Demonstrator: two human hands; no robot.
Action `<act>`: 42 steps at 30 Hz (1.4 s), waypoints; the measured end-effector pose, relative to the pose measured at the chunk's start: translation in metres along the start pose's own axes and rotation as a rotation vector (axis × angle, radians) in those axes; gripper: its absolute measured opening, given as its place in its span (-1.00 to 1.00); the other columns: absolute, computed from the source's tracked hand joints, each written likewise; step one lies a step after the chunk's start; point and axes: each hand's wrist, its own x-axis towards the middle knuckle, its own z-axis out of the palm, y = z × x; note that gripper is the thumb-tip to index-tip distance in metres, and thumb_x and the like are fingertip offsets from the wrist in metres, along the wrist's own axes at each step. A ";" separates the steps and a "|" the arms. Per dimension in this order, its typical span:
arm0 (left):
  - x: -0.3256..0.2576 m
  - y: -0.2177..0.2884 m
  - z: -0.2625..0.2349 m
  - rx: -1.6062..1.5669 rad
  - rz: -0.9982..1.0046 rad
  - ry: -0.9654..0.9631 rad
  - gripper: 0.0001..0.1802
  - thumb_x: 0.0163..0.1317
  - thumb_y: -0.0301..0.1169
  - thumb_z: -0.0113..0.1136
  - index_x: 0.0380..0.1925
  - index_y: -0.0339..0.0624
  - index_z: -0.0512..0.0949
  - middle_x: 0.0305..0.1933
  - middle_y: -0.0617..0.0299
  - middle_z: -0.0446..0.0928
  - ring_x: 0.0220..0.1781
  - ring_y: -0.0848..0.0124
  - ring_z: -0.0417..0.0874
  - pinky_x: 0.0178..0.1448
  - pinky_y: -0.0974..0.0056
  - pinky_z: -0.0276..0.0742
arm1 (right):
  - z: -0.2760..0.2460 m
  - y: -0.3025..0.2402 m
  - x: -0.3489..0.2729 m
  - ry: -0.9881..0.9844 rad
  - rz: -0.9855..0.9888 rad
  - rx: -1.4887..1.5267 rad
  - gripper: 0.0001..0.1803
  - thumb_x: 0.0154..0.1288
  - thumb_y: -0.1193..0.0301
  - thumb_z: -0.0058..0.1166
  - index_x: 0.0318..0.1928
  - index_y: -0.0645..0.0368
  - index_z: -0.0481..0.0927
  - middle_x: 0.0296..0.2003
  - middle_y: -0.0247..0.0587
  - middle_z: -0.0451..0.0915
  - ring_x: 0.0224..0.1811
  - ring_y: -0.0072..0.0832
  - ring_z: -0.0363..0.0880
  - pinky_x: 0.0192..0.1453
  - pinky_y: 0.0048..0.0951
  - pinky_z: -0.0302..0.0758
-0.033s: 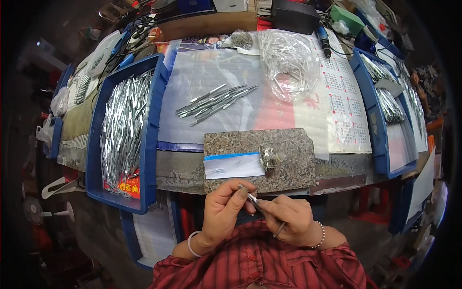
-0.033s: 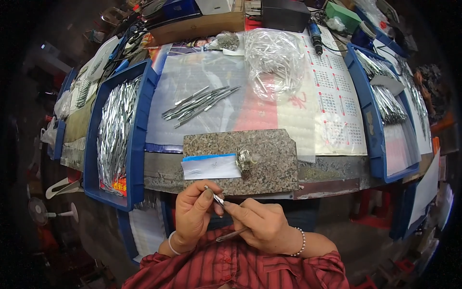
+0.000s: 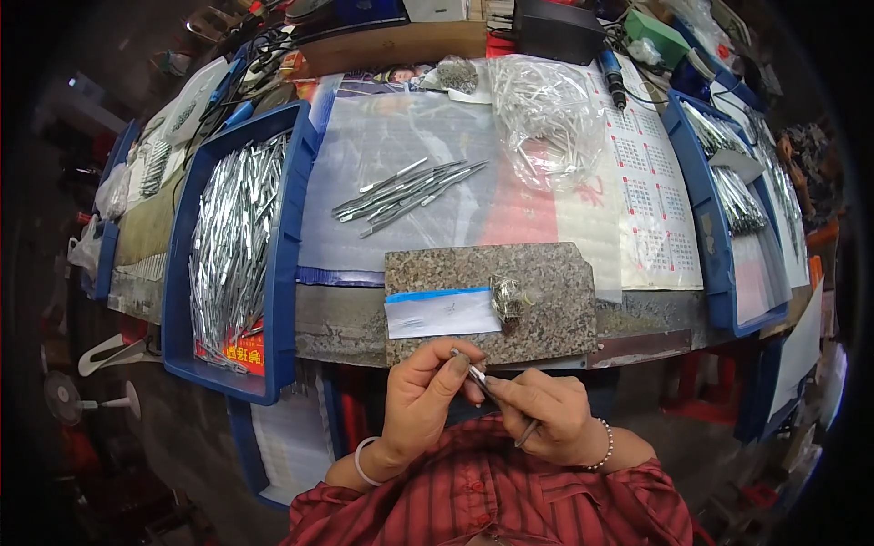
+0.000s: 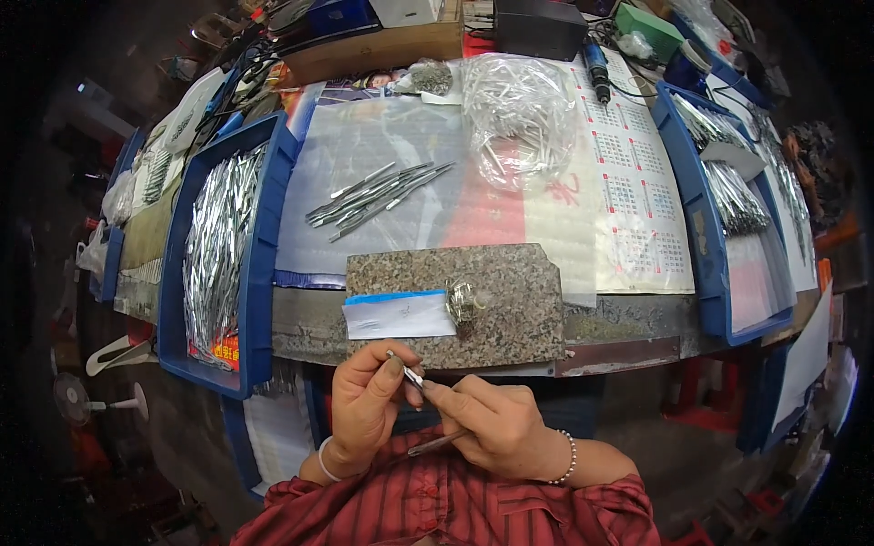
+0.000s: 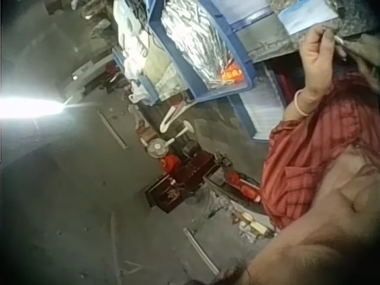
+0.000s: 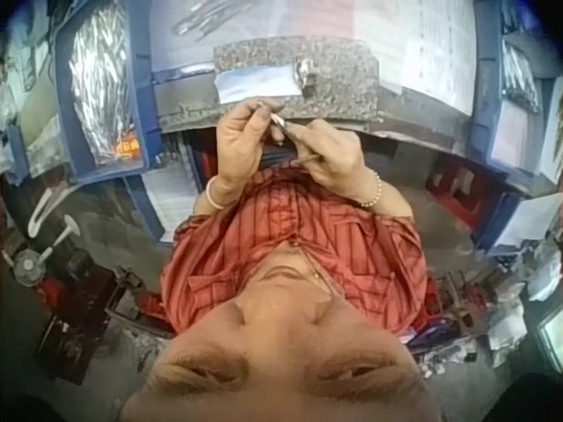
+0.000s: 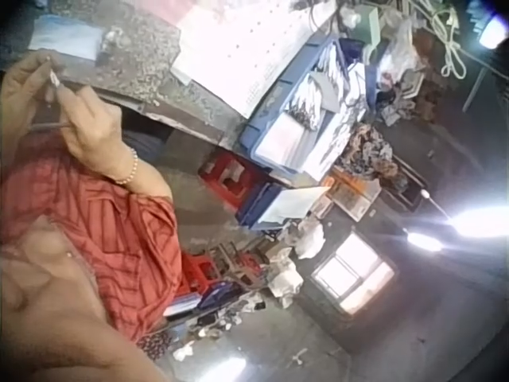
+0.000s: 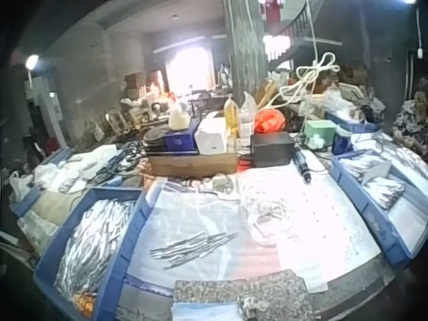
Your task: Assembling or inspecting small metal hardware components using a probe tool at a workbench.
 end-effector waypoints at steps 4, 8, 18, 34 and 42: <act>-0.001 -0.002 -0.002 0.020 0.018 0.004 -0.78 0.41 -0.40 -0.03 -0.12 -0.33 0.50 -0.36 0.30 0.51 -0.39 0.62 0.50 -0.24 0.51 0.43 | 0.006 0.000 -0.004 0.012 0.030 0.036 -0.57 -0.04 0.65 0.16 -0.05 0.29 0.57 -0.58 -0.28 0.39 -0.66 -0.45 0.44 -0.63 -0.45 0.36; -0.001 -0.004 -0.004 0.023 0.005 0.000 -0.76 0.42 -0.38 -0.05 -0.12 -0.33 0.50 -0.36 0.30 0.50 -0.39 0.62 0.49 -0.24 0.51 0.43 | 0.006 -0.001 -0.005 0.006 0.025 -0.042 -0.53 -0.08 0.64 0.18 -0.03 0.29 0.56 -0.58 -0.30 0.38 -0.66 -0.46 0.43 -0.64 -0.46 0.35; -0.001 -0.007 -0.005 0.015 0.032 0.040 -0.75 0.42 -0.34 -0.05 -0.15 -0.33 0.50 -0.32 0.27 0.51 -0.40 0.62 0.49 -0.24 0.51 0.42 | 0.010 0.004 -0.005 -0.006 -0.066 -0.165 -0.54 -0.08 0.52 0.20 -0.05 0.26 0.57 -0.60 -0.36 0.31 -0.69 -0.55 0.40 -0.66 -0.51 0.34; -0.001 0.032 -0.053 0.486 -0.403 -0.369 -0.81 0.32 -0.49 0.06 -0.16 -0.34 0.58 -0.36 0.26 0.58 -0.37 0.59 0.61 -0.30 0.49 0.52 | -0.009 0.007 0.013 -0.329 -0.474 -0.367 -0.73 -0.03 0.41 0.07 -0.25 0.18 0.59 -0.59 -0.45 0.26 -0.62 -0.68 0.32 -0.64 -0.63 0.25; -0.008 0.054 -0.082 0.708 -0.450 -0.424 -0.77 0.33 -0.36 0.05 -0.23 -0.31 0.59 -0.53 0.25 0.52 -0.55 0.57 0.50 -0.43 0.41 0.43 | 0.001 0.008 0.042 -0.412 -0.452 -0.265 -0.70 0.19 0.24 0.09 -0.19 0.20 0.57 -0.51 -0.41 0.43 -0.60 -0.64 0.45 -0.62 -0.64 0.33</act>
